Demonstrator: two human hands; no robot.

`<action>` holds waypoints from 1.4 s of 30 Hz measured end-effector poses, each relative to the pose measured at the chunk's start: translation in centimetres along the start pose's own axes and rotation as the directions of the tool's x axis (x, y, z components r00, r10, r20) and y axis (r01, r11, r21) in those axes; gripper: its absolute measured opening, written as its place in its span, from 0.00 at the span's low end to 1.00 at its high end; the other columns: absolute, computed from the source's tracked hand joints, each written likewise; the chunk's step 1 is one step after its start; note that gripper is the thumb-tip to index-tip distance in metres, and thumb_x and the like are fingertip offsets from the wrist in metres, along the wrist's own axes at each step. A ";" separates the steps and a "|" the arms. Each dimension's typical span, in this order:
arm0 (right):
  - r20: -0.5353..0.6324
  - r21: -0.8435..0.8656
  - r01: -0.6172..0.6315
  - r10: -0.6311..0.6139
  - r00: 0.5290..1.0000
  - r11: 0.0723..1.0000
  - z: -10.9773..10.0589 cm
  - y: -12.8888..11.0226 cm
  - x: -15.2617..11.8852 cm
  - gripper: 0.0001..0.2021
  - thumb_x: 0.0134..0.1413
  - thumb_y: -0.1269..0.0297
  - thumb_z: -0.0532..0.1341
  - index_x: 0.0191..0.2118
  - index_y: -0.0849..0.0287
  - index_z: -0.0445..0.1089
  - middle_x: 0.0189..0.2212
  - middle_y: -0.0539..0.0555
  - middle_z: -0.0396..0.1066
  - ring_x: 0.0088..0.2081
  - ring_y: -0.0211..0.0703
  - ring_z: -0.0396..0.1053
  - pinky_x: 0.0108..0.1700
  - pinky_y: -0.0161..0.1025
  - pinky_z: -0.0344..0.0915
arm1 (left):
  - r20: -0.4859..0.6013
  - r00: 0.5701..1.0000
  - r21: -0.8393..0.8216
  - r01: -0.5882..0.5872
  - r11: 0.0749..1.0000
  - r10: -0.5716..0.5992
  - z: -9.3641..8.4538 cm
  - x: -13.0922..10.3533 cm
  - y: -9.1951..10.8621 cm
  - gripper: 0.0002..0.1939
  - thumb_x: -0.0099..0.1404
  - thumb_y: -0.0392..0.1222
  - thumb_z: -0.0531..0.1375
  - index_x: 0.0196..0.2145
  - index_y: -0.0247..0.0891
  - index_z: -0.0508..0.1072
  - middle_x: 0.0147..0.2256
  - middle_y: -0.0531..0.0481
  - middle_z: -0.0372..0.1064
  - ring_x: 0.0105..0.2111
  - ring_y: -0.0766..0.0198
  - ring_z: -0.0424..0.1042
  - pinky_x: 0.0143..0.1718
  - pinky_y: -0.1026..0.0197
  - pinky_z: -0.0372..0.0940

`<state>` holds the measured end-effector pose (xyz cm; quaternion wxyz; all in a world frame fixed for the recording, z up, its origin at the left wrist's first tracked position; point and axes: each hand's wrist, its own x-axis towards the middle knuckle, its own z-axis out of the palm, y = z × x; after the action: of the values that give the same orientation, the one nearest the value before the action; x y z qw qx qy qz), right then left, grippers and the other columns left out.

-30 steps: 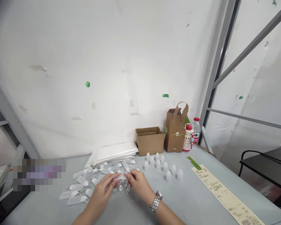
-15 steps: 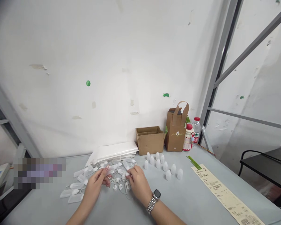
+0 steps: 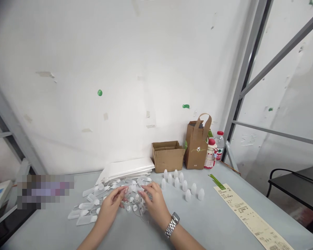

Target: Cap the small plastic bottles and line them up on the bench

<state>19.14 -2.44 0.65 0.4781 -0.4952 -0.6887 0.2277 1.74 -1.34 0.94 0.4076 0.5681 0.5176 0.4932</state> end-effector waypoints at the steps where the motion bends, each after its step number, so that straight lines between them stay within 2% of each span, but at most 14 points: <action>1: 0.007 0.078 -0.041 0.041 0.999 0.996 0.0 -0.1 0.1 0.14 0.54 0.55 0.55 0.39 0.55 0.72 0.31 0.54 0.67 0.36 0.43 0.64 0.40 0.40 0.62 | 0.031 1.000 0.000 -0.003 1.000 0.003 0.1 -0.1 0.2 0.22 0.52 0.56 0.55 0.36 0.37 0.72 0.33 0.47 0.73 0.28 0.60 0.71 0.24 0.62 0.65; 5: 0.066 0.315 -0.183 0.171 0.983 0.931 0.1 -0.4 0.3 0.17 0.50 0.50 0.56 0.34 0.57 0.75 0.29 0.53 0.69 0.31 0.41 0.65 0.34 0.37 0.62 | 0.171 0.984 0.018 -0.041 0.999 0.037 0.7 -0.6 0.7 0.20 0.52 0.54 0.56 0.36 0.37 0.73 0.33 0.47 0.72 0.28 0.61 0.72 0.24 0.64 0.65; 8: 0.011 0.341 -0.187 0.195 0.981 0.921 0.2 -0.3 0.4 0.18 0.45 0.47 0.59 0.27 0.59 0.75 0.24 0.52 0.68 0.29 0.41 0.65 0.33 0.36 0.62 | 0.257 0.965 0.046 -0.072 0.996 0.057 0.9 -0.9 0.9 0.18 0.54 0.53 0.55 0.35 0.38 0.73 0.33 0.47 0.72 0.26 0.63 0.71 0.23 0.65 0.64; 11: -0.071 0.310 -0.166 0.197 0.978 0.936 0.0 -0.1 0.5 0.20 0.43 0.45 0.59 0.23 0.59 0.75 0.22 0.52 0.66 0.29 0.41 0.64 0.33 0.36 0.62 | 0.288 0.956 0.082 -0.078 0.994 0.051 0.9 -1.0 0.9 0.17 0.55 0.53 0.56 0.33 0.37 0.73 0.29 0.49 0.72 0.25 0.64 0.70 0.23 0.65 0.65; 17: -0.168 0.249 -0.192 0.237 0.957 0.949 0.1 0.1 0.4 0.23 0.44 0.42 0.56 0.24 0.59 0.75 0.19 0.50 0.63 0.24 0.39 0.62 0.29 0.35 0.61 | 0.279 0.958 0.120 -0.096 0.988 0.059 0.9 -1.2 1.3 0.13 0.53 0.49 0.58 0.31 0.37 0.72 0.25 0.50 0.71 0.25 0.63 0.70 0.29 0.63 0.66; 20: -0.230 0.260 -0.240 0.302 0.925 0.935 -0.5 0.3 0.5 0.24 0.45 0.41 0.55 0.25 0.60 0.74 0.16 0.49 0.62 0.21 0.39 0.60 0.25 0.35 0.60 | 0.257 0.964 0.136 -0.105 0.985 0.068 0.6 -1.1 1.4 0.13 0.53 0.50 0.58 0.29 0.37 0.72 0.26 0.50 0.71 0.25 0.62 0.71 0.29 0.62 0.66; 22: -0.312 0.256 -0.262 0.336 0.889 0.930 -1.2 0.6 0.8 0.24 0.46 0.43 0.54 0.27 0.60 0.73 0.16 0.49 0.62 0.21 0.39 0.59 0.24 0.35 0.59 | 0.210 0.975 0.140 -0.103 0.985 0.072 0.2 -0.9 1.3 0.14 0.53 0.51 0.58 0.28 0.37 0.72 0.25 0.50 0.71 0.25 0.62 0.71 0.29 0.62 0.67; 24: -0.349 0.223 -0.259 0.325 0.879 0.940 -1.7 1.0 1.1 0.21 0.49 0.47 0.53 0.29 0.61 0.73 0.18 0.51 0.64 0.23 0.41 0.61 0.26 0.37 0.61 | 0.127 0.989 0.139 -0.092 0.986 0.075 -0.4 -0.5 1.3 0.15 0.52 0.52 0.58 0.28 0.37 0.72 0.24 0.51 0.70 0.24 0.62 0.71 0.29 0.61 0.67; 26: -0.278 0.164 -0.221 0.260 0.925 0.961 -1.6 1.3 1.1 0.18 0.52 0.53 0.52 0.32 0.61 0.73 0.22 0.53 0.67 0.26 0.43 0.64 0.31 0.38 0.63 | 0.034 0.997 0.128 -0.077 0.989 0.073 -0.9 -0.1 1.2 0.16 0.51 0.54 0.58 0.30 0.38 0.71 0.25 0.51 0.70 0.25 0.61 0.72 0.30 0.60 0.67; 29: -0.041 0.033 -0.081 0.083 0.996 0.996 -0.5 1.5 0.6 0.14 0.53 0.67 0.51 0.39 0.59 0.72 0.31 0.56 0.70 0.36 0.45 0.66 0.41 0.41 0.62 | -0.045 0.997 0.102 -0.062 0.993 0.066 -1.3 0.4 1.1 0.19 0.50 0.55 0.57 0.33 0.37 0.71 0.27 0.50 0.71 0.26 0.60 0.72 0.32 0.59 0.68; 31: 0.105 -0.061 0.021 -0.014 0.994 0.998 0.3 1.4 0.1 0.18 0.50 0.74 0.50 0.45 0.56 0.70 0.36 0.56 0.69 0.41 0.45 0.64 0.47 0.43 0.58 | -0.048 0.996 0.107 -0.070 0.992 0.075 -1.2 0.5 0.9 0.20 0.50 0.55 0.57 0.34 0.36 0.71 0.28 0.49 0.72 0.27 0.60 0.73 0.32 0.58 0.68; 33: 0.192 -0.131 0.073 -0.047 0.980 0.989 0.7 1.1 -0.4 0.23 0.48 0.78 0.49 0.48 0.52 0.67 0.39 0.56 0.68 0.43 0.45 0.62 0.49 0.45 0.56 | -0.051 0.994 0.145 -0.091 0.985 0.099 -1.1 0.4 0.9 0.20 0.50 0.55 0.57 0.33 0.37 0.72 0.30 0.48 0.73 0.29 0.59 0.73 0.33 0.58 0.68; 37: 0.249 -0.165 0.108 -0.064 0.966 0.980 0.0 0.1 -0.6 0.24 0.47 0.76 0.53 0.50 0.49 0.65 0.41 0.54 0.67 0.45 0.46 0.61 0.51 0.46 0.53 | -0.035 0.988 0.217 -0.141 0.966 0.152 -0.6 0.1 0.7 0.16 0.51 0.53 0.58 0.32 0.39 0.73 0.34 0.47 0.73 0.33 0.59 0.72 0.34 0.58 0.69; 42: 0.237 -0.119 0.102 -0.072 0.969 0.988 -1.0 -0.9 -0.2 0.19 0.50 0.70 0.56 0.48 0.47 0.67 0.40 0.53 0.67 0.45 0.45 0.61 0.51 0.47 0.52 | -0.050 0.983 0.219 -0.162 0.962 0.177 -0.4 0.0 0.3 0.15 0.52 0.52 0.57 0.33 0.40 0.73 0.34 0.47 0.73 0.34 0.59 0.72 0.34 0.57 0.69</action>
<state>19.56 -3.13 1.74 0.3707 -0.4647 -0.7743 0.2172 1.38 -1.36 1.29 0.2824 0.6332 0.5309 0.4872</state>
